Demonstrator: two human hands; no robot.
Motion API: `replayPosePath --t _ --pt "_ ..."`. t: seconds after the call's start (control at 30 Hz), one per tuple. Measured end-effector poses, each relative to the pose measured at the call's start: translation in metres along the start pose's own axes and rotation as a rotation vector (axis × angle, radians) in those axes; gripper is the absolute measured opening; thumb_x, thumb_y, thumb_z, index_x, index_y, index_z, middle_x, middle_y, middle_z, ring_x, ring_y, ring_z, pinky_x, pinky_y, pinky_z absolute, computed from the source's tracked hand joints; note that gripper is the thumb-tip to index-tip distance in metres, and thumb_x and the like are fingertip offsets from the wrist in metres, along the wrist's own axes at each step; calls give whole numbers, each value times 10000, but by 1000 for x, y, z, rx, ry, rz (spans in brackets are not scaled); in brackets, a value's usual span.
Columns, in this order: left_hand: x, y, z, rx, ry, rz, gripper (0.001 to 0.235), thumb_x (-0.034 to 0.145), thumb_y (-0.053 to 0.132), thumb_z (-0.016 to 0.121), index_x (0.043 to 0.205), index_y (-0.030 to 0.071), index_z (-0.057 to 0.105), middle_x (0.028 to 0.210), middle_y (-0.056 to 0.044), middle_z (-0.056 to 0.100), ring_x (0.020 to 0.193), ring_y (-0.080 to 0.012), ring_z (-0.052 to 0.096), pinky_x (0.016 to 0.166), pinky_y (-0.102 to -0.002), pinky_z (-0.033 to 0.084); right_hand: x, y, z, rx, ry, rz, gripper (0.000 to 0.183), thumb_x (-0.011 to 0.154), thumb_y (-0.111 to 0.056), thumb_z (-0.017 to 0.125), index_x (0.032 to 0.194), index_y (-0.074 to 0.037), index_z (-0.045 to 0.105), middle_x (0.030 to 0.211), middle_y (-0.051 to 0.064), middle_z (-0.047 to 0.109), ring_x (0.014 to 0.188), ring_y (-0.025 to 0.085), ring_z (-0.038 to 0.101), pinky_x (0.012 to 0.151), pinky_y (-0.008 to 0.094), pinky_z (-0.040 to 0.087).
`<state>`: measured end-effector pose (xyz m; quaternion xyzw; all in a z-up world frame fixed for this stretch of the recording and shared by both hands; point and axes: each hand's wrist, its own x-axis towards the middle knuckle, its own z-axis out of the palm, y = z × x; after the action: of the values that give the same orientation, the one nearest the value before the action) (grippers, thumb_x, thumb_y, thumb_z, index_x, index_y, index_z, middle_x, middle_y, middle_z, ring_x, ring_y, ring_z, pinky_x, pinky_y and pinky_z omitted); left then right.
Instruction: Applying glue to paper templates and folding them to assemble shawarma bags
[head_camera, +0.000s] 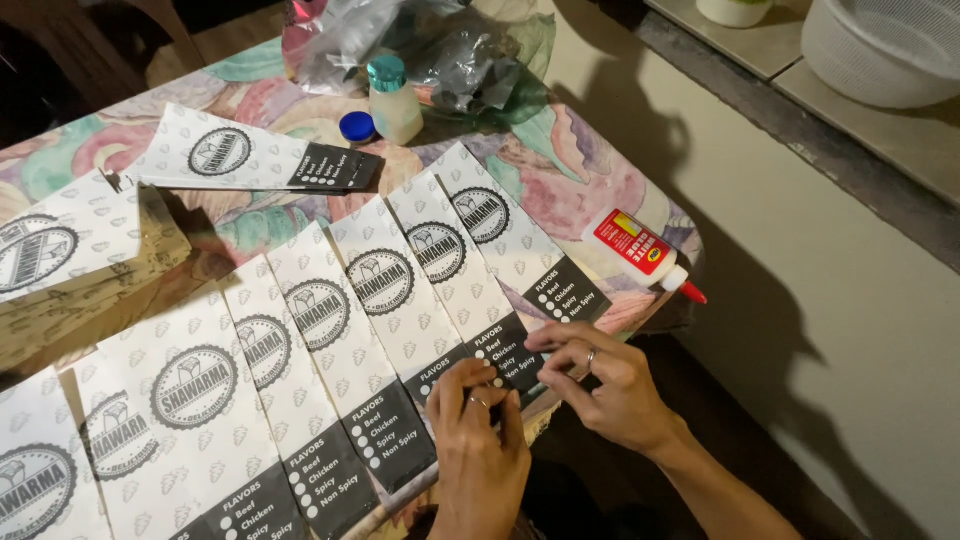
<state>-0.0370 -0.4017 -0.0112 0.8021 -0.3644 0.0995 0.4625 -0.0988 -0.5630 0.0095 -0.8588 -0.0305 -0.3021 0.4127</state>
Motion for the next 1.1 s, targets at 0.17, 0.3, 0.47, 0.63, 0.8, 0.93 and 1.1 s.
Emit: replayPosePath --t 0.17,0.3,0.47,0.63,0.8,0.93,1.1 --pt "1 -10 4 -46 -21 -163 184 774 -21 782 786 53 614 1095 -114 633 1130 -252 622 998 -442 432 4 -5 2 -24 30 84 159 850 -32 768 770 -54 632 1096 144 754 986 207 773 823 275 643" --pt "2 -13 5 -40 -54 -212 211 774 -7 755 900 85 612 1127 -108 633 1131 -255 619 971 -445 433 2 -1 14 -111 64 44 271 786 -35 830 948 -53 613 1085 110 739 1021 208 731 1073 380 531" --pt "2 -8 -3 -87 -91 -290 214 786 -41 746 894 77 603 1126 -95 642 1097 -250 657 929 -428 527 1 2 19 -48 131 -18 148 872 -3 767 955 12 645 1022 151 726 982 221 720 1131 441 539" --pt "-1 -5 -4 -96 -128 -321 282 793 -109 624 997 80 669 1211 -106 623 1152 -274 652 961 -432 530 1 0 19 -77 138 -17 77 927 44 680 982 4 643 1032 139 727 1000 221 725 1116 402 545" --pt "0 -13 16 49 -18 -144 277 813 121 807 1010 49 625 1105 -114 608 1084 -292 601 958 -442 441 -1 -1 18 -85 121 -9 72 923 50 683 975 12 650 1054 144 733 1019 223 725 1120 404 536" --pt "-6 -19 16 -9 -49 -133 248 827 21 753 988 51 567 1093 -103 590 1001 -295 584 874 -433 439 1 -1 17 -37 124 0 90 906 75 694 957 11 657 1035 141 739 1015 218 731 1110 391 546" --pt "-1 -8 -2 -135 -133 -275 361 761 -169 604 1033 67 578 1118 -100 590 1026 -287 604 837 -410 494 3 -8 18 -109 108 1 78 918 82 657 960 17 662 1045 133 742 1011 212 734 1117 387 540"
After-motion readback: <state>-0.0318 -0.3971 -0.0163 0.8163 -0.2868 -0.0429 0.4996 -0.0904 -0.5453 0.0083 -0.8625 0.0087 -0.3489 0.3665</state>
